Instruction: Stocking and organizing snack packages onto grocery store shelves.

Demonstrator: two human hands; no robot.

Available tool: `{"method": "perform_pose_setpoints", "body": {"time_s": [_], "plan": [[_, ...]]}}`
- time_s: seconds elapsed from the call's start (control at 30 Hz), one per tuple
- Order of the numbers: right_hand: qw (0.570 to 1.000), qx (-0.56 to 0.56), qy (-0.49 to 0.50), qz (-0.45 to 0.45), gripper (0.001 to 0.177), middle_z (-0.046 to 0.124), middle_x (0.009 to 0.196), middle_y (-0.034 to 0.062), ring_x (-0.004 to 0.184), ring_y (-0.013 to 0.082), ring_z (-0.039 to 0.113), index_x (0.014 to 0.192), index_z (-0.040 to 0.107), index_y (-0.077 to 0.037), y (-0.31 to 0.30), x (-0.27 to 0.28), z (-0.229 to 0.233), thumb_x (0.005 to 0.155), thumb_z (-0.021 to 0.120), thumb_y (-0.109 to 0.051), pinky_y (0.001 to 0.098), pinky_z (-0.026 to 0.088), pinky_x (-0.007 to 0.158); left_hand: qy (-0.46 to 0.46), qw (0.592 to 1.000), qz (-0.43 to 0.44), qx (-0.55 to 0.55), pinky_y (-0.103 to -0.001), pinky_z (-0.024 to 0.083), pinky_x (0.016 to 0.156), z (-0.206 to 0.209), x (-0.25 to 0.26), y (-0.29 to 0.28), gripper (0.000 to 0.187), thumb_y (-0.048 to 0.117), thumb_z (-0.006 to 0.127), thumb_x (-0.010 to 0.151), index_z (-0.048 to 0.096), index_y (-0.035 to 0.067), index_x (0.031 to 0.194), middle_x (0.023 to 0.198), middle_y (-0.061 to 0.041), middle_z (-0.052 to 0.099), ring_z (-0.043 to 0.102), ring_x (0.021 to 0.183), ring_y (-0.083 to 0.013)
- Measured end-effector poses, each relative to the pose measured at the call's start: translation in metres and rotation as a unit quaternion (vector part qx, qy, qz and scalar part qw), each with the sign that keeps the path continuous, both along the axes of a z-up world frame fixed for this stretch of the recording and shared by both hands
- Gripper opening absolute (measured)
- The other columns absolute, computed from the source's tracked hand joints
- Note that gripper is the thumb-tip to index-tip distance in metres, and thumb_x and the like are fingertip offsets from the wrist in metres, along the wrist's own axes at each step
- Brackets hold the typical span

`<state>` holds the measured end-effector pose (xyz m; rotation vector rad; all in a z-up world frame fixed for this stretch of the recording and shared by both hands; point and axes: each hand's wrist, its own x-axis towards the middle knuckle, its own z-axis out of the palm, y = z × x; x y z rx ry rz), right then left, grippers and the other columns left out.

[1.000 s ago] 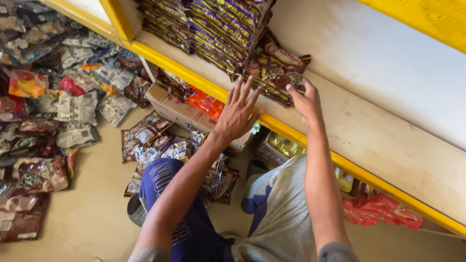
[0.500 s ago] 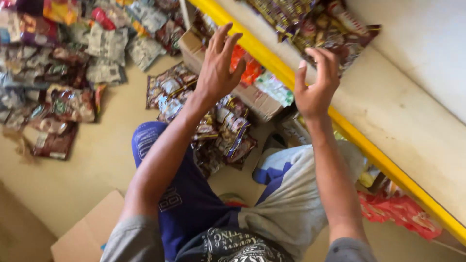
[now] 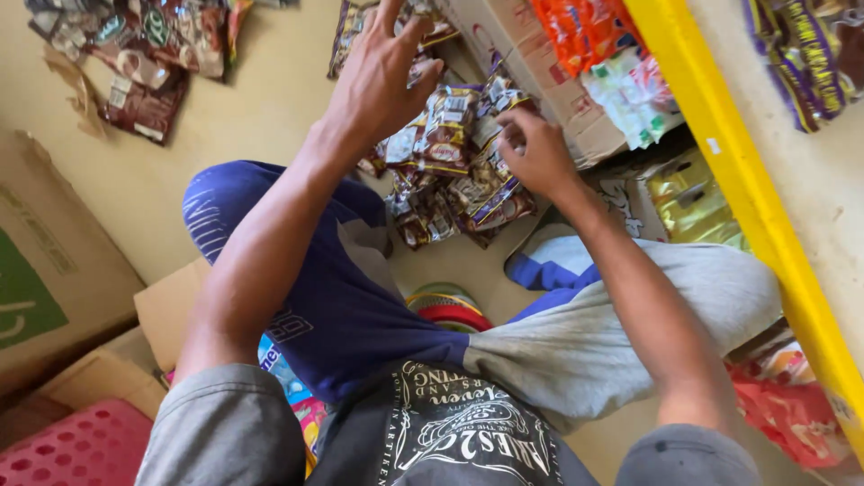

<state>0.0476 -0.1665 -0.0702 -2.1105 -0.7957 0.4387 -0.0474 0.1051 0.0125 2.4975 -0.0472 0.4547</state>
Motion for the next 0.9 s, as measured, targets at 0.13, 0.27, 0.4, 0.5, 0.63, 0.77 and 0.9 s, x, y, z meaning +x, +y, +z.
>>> {"method": "perform_pose_setpoints", "body": {"time_s": [0.13, 0.27, 0.4, 0.5, 0.63, 0.77, 0.9], "plan": [[0.980, -0.084, -0.002, 0.181, 0.037, 0.074, 0.099, 0.0175, 0.092, 0.0310, 0.073, 0.123, 0.065, -0.004, 0.001, -0.011, -0.049, 0.088, 0.075, -0.013, 0.0429, 0.057, 0.083, 0.018, 0.998, -0.022, 0.054, -0.053, 0.049, 0.100, -0.020, -0.020, 0.014, 0.046, 0.022, 0.077, 0.096, 0.063, -0.002, 0.133, 0.140, -0.027, 0.051, 0.056, 0.122, -0.0464], [0.959, -0.166, 0.090, 0.209, 0.047, 0.073, 0.102, 0.0184, 0.097, 0.0324, 0.073, 0.132, 0.060, -0.008, 0.009, -0.025, -0.089, 0.088, 0.070, -0.018, 0.0421, 0.057, 0.087, 0.260, 0.960, -0.044, 0.090, -0.050, 0.058, 0.083, -0.042, -0.035, 0.024, 0.043, 0.033, 0.074, 0.097, 0.064, -0.004, 0.115, 0.122, -0.026, 0.064, 0.068, 0.101, -0.0409], [0.956, -0.148, 0.020, 0.251, 0.048, 0.067, 0.122, 0.0233, 0.116, 0.0395, 0.062, 0.128, 0.063, -0.008, 0.024, -0.023, -0.115, 0.084, 0.078, -0.019, 0.0467, 0.049, 0.099, 0.451, 0.883, -0.020, 0.126, -0.047, 0.060, 0.074, -0.048, -0.040, 0.023, 0.046, 0.044, 0.071, 0.094, 0.068, 0.000, 0.109, 0.096, -0.021, 0.074, 0.073, 0.086, -0.0342], [0.948, -0.204, 0.121, 0.210, 0.048, 0.068, 0.121, 0.0204, 0.114, 0.0330, 0.064, 0.128, 0.063, -0.009, 0.032, -0.019, -0.130, 0.084, 0.079, -0.020, 0.0438, 0.050, 0.096, 0.425, 0.899, -0.016, 0.105, -0.046, 0.061, 0.071, -0.045, -0.030, 0.021, 0.046, 0.044, 0.066, 0.098, 0.067, -0.001, 0.110, 0.087, -0.020, 0.076, 0.074, 0.079, -0.0330], [0.889, -0.205, 0.395, 0.105, 0.042, 0.068, 0.110, 0.0123, 0.094, 0.0211, 0.066, 0.128, 0.063, -0.006, 0.032, -0.015, -0.166, 0.088, 0.074, -0.015, 0.0351, 0.060, 0.074, 0.359, 0.921, -0.009, 0.149, -0.045, 0.060, 0.057, -0.058, -0.017, 0.018, 0.054, 0.052, 0.064, 0.101, 0.068, -0.002, 0.103, 0.083, -0.020, 0.070, 0.070, 0.067, -0.0312], [0.846, -0.110, 0.518, 0.063, 0.029, 0.070, 0.098, 0.0113, 0.081, 0.0187, 0.070, 0.122, 0.064, 0.004, 0.031, -0.005, -0.184, 0.096, 0.070, -0.007, 0.0286, 0.059, 0.067, 0.428, 0.889, -0.032, 0.161, -0.039, 0.060, 0.048, -0.108, -0.007, 0.014, 0.039, 0.032, 0.054, 0.108, 0.067, -0.004, 0.103, 0.069, -0.016, 0.071, 0.066, 0.058, -0.0216], [0.849, -0.110, 0.516, -0.025, 0.024, 0.077, 0.098, 0.0094, 0.082, 0.0152, 0.075, 0.117, 0.071, 0.002, 0.041, -0.007, -0.159, 0.095, 0.065, -0.005, 0.0268, 0.060, 0.068, 0.447, 0.878, -0.055, 0.160, -0.043, 0.057, 0.060, -0.126, -0.006, -0.002, 0.032, 0.029, 0.066, 0.096, 0.065, 0.004, 0.116, 0.089, -0.015, 0.069, 0.062, 0.063, -0.0217]]}}
